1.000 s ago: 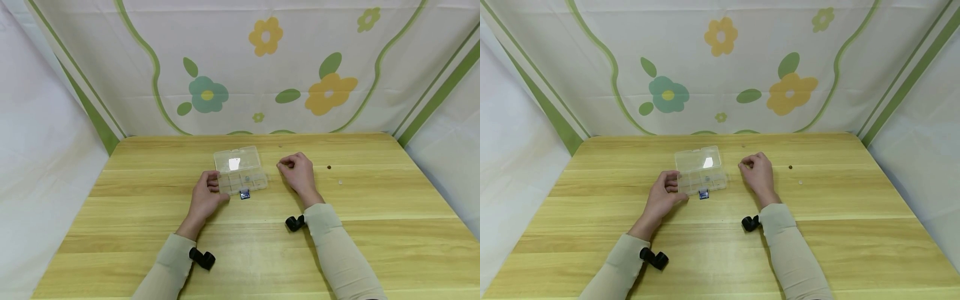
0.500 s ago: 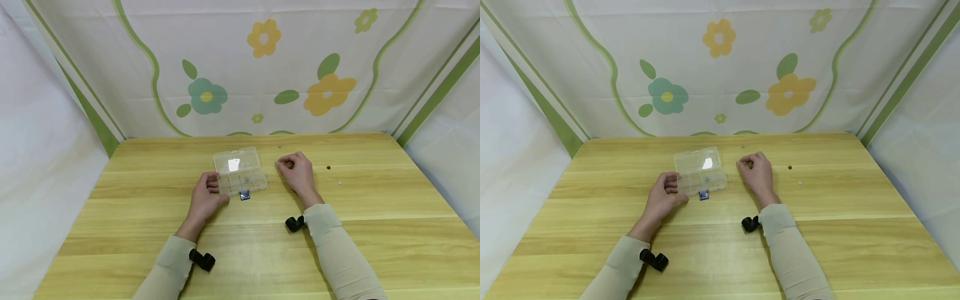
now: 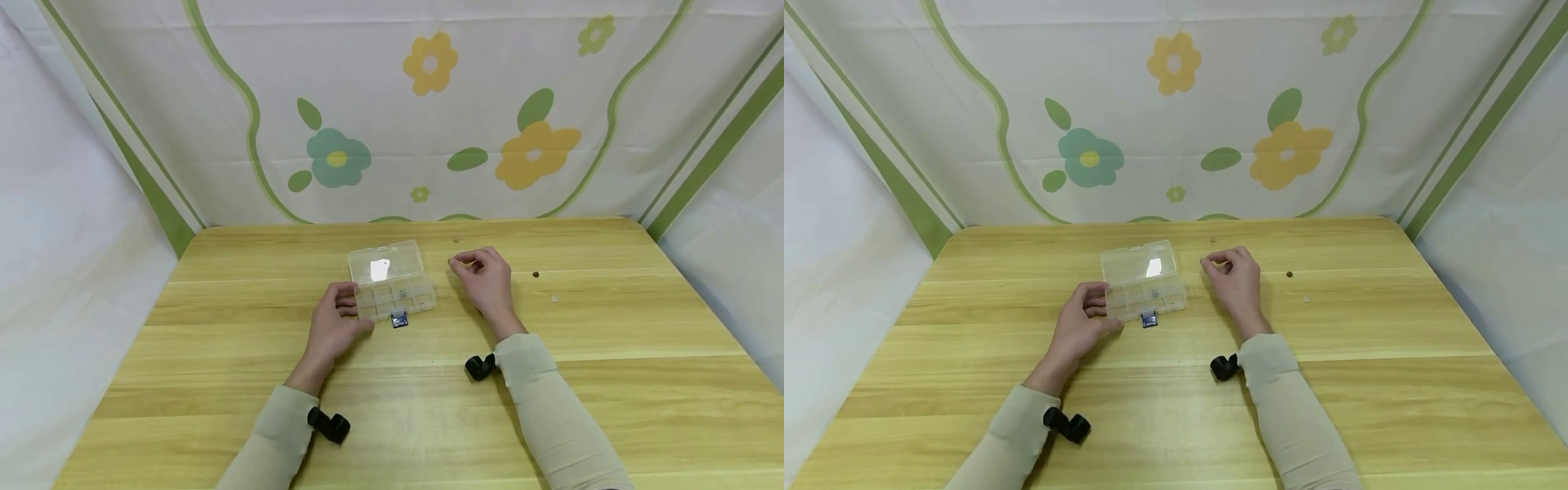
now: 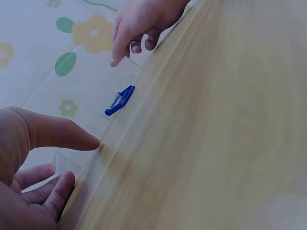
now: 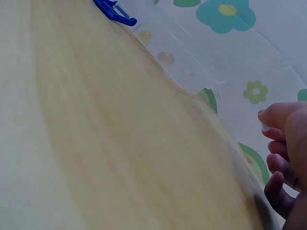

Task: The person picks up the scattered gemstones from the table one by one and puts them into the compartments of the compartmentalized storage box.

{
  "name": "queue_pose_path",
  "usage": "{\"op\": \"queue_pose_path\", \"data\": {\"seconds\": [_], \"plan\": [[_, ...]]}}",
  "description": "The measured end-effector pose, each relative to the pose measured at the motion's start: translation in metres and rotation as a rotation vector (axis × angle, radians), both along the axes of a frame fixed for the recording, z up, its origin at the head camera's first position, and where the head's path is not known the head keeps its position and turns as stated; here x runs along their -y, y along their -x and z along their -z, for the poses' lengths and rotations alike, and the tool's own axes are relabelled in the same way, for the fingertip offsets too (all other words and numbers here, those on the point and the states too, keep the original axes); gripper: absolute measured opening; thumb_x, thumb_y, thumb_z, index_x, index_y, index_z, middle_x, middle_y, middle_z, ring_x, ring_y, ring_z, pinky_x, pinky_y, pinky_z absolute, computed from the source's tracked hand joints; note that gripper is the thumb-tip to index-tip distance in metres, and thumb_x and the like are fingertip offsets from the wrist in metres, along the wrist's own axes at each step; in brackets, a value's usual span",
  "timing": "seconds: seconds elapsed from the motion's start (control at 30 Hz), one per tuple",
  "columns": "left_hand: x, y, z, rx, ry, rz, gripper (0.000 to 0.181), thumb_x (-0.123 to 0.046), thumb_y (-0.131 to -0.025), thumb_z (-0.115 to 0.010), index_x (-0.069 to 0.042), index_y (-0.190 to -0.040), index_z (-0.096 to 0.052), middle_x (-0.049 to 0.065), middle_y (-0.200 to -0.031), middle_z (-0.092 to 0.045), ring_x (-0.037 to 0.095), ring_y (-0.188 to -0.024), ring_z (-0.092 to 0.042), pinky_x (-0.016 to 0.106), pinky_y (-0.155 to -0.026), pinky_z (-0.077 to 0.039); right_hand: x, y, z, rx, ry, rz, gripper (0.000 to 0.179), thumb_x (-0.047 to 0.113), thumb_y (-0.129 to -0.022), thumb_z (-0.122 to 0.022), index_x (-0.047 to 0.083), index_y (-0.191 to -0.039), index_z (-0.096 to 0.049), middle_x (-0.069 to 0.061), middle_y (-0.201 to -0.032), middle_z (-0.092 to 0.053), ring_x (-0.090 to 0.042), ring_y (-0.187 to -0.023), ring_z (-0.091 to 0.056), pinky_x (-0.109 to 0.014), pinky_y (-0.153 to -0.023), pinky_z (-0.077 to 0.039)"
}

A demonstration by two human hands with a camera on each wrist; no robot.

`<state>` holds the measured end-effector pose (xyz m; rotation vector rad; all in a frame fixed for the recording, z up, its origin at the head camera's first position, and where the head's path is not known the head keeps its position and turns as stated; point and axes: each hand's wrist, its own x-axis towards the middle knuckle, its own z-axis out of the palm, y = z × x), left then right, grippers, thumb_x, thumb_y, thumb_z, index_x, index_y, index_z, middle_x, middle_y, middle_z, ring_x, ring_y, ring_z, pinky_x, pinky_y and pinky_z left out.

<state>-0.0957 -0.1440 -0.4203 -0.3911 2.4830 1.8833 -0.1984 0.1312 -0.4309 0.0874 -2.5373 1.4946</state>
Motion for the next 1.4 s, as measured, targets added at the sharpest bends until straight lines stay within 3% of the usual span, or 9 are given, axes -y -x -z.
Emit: {"op": "queue_pose_path", "data": {"seconds": [0.3,1.0,1.4], "plan": [[0.000,0.000,-0.001,-0.003,-0.001,-0.003,0.079,0.012,-0.072,-0.081,-0.008,-0.145,-0.057,0.016,-0.131,-0.063,0.029,-0.114,-0.062,0.039,-0.101,-0.054,0.002,-0.002,-0.002,0.025,0.046,-0.010,0.027,0.035,-0.097,-0.081,0.010,-0.107,-0.081,-0.009,-0.112,-0.067,-0.021,-0.090,-0.060,-0.022,-0.071,-0.049],[0.000,-0.001,0.000,-0.004,-0.012,-0.002,0.077,0.013,-0.072,-0.081,-0.007,-0.144,-0.058,0.018,-0.131,-0.062,0.031,-0.114,-0.062,0.039,-0.100,-0.054,0.016,-0.011,-0.002,0.002,0.038,-0.101,0.018,0.033,-0.096,-0.082,0.016,-0.102,-0.081,-0.002,-0.104,-0.066,-0.019,-0.088,-0.063,-0.026,-0.074,-0.053],[-0.001,-0.001,-0.002,-0.004,-0.005,-0.001,0.077,0.013,-0.072,-0.081,-0.006,-0.144,-0.058,0.019,-0.131,-0.062,0.032,-0.115,-0.062,0.040,-0.101,-0.054,0.027,-0.014,-0.003,-0.032,0.019,-0.145,0.015,0.025,-0.095,-0.084,0.012,-0.102,-0.083,-0.008,-0.099,-0.065,-0.020,-0.084,-0.059,-0.021,-0.071,-0.049]]}}
